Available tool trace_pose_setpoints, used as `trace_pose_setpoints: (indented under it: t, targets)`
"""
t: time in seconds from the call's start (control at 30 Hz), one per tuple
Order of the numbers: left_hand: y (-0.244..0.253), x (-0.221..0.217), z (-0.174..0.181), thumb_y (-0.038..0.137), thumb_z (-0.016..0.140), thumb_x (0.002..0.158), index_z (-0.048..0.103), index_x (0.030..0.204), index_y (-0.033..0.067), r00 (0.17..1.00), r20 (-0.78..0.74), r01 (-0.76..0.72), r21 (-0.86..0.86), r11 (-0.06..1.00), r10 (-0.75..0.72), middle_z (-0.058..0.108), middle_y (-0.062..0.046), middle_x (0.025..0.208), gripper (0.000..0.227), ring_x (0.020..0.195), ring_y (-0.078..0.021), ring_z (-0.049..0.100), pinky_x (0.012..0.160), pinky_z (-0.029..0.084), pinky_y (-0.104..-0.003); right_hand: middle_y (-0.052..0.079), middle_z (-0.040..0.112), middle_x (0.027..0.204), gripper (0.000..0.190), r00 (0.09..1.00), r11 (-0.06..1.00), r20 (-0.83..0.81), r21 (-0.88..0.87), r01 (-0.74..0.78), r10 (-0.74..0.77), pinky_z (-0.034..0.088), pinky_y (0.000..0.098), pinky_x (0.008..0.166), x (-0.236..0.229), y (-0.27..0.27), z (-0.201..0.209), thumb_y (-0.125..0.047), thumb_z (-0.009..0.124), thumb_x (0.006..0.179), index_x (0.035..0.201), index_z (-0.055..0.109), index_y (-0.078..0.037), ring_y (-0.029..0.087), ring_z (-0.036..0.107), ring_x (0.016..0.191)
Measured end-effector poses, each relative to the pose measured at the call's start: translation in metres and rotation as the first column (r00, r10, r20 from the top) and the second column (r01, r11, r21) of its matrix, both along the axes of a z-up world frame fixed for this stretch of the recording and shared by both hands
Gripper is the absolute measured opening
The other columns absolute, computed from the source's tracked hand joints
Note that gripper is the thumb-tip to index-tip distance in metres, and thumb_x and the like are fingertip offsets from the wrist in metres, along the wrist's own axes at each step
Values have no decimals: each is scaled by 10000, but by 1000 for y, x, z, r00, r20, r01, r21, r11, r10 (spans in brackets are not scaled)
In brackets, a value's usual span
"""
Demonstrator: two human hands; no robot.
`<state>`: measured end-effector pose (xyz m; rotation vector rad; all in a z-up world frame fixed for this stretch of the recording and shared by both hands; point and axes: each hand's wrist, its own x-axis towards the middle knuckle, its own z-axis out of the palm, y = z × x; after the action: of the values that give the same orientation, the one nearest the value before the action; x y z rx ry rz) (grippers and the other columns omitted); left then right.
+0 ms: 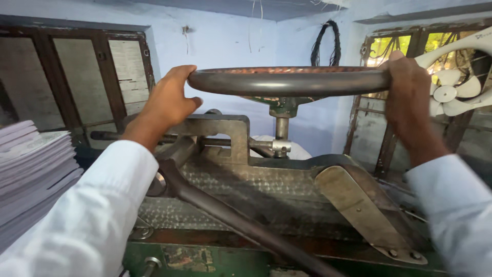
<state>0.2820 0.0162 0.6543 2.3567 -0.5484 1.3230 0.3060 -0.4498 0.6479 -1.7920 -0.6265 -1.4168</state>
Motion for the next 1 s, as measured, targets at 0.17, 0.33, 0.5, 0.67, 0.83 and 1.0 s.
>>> trace_pose_setpoints:
  t: [0.17, 0.33, 0.5, 0.67, 0.83, 1.0]
  targets:
    - [-45, -56, -7, 130, 799, 798, 571, 1325, -2, 973, 209, 79, 103, 991, -99, 603, -216, 1305, 589, 1235, -428, 546, 1038, 427, -464, 205, 587, 816, 430, 876, 943, 384, -37, 331, -292, 392, 498, 816, -37, 78, -8, -206, 492, 1154, 788, 567, 7, 367, 535, 821]
    - [-99, -77, 2, 100, 785, 797, 605, 1132, 24, 915, 340, 151, 214, 965, -218, 652, -162, 1063, 389, 1063, -389, 606, 972, 445, -495, 145, 630, 866, 225, 770, 889, 558, -118, 443, -309, 404, 518, 842, -89, 164, -6, -195, 616, 1083, 905, 638, -60, 360, 557, 841]
    - [-109, -72, 8, 42, 742, 870, 538, 1023, 6, 925, 316, 188, 95, 978, -209, 634, -177, 1010, 258, 1030, -412, 601, 879, 467, -493, 123, 683, 963, 128, 844, 895, 536, -386, 226, 18, 458, 443, 873, -111, 192, 4, -98, 569, 1023, 1063, 654, -13, 312, 622, 921]
    - [-63, -55, 9, -67, 639, 802, 542, 1073, 15, 966, 245, 26, 205, 979, -77, 650, -213, 1061, 299, 1062, -438, 613, 912, 482, -517, 116, 692, 903, 140, 853, 844, 521, -445, 300, -28, 434, 487, 763, -104, 157, 12, -131, 588, 1066, 1029, 696, -49, 334, 623, 801]
    - [-20, -22, 9, 20, 661, 861, 559, 1217, 78, 1000, -19, 3, 30, 1000, -2, 661, -200, 1232, 375, 1162, -427, 603, 933, 478, -490, 150, 596, 763, 411, 907, 864, 396, -399, 307, -139, 452, 454, 714, -70, 85, 9, -200, 537, 1203, 851, 645, -18, 342, 580, 722]
    - [6, 20, 12, 126, 759, 813, 518, 1388, 94, 991, -75, -106, 103, 989, 114, 613, -234, 1305, 624, 1190, -444, 573, 972, 455, -488, 101, 581, 714, 448, 995, 972, 99, -234, 0, 24, 421, 377, 641, -37, 17, 4, -264, 419, 1210, 979, 667, 28, 208, 524, 627]
